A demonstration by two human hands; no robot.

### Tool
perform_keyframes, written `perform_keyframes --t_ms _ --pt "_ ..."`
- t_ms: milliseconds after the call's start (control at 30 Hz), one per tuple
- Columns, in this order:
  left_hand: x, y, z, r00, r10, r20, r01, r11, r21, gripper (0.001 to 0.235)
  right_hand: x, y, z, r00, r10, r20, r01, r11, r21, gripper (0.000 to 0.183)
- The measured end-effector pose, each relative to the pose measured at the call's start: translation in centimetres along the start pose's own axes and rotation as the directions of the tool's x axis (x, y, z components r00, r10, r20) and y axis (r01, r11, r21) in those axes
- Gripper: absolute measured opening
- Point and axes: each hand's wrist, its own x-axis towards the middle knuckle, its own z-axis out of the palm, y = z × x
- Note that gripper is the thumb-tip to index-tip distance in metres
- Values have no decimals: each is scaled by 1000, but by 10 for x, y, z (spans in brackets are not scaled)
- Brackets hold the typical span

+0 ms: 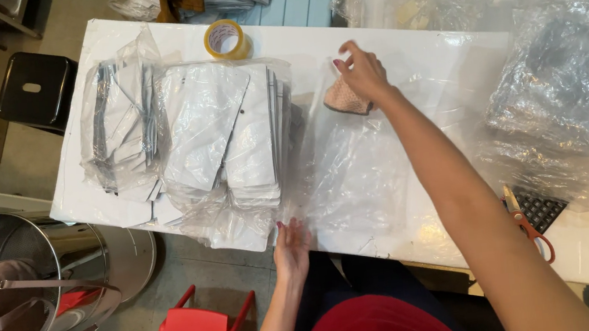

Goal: Packaging individual items into plastic bags and organizing them on a table

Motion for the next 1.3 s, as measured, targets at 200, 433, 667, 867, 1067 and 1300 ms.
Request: perform_keyframes --t_ms 200,433,667,867,1067,1300 --pt "-18 -37 -5 984 -175 18 172 980 98 40 12 31 -76 977 190 -94 -201 970 -136 18" --pt "-48 -116 43 845 -533 44 449 752 483 36 10 101 -110 845 526 97 -482 827 -288 48" --pt "-52 -147 91 910 -390 -144 404 750 523 38 23 177 -72 822 463 331 -460 883 -94 45" --pt "-50 -137 97 941 -307 -145 332 744 580 22 24 187 -64 866 426 261 -443 897 6 16" --pt "-54 -125 68 960 -280 -20 241 784 573 18 14 207 -68 911 400 104 -407 912 56 24" --pt "-52 -125 49 968 -252 -4 204 774 599 24 3 236 -63 874 486 -29 -470 858 209 21"
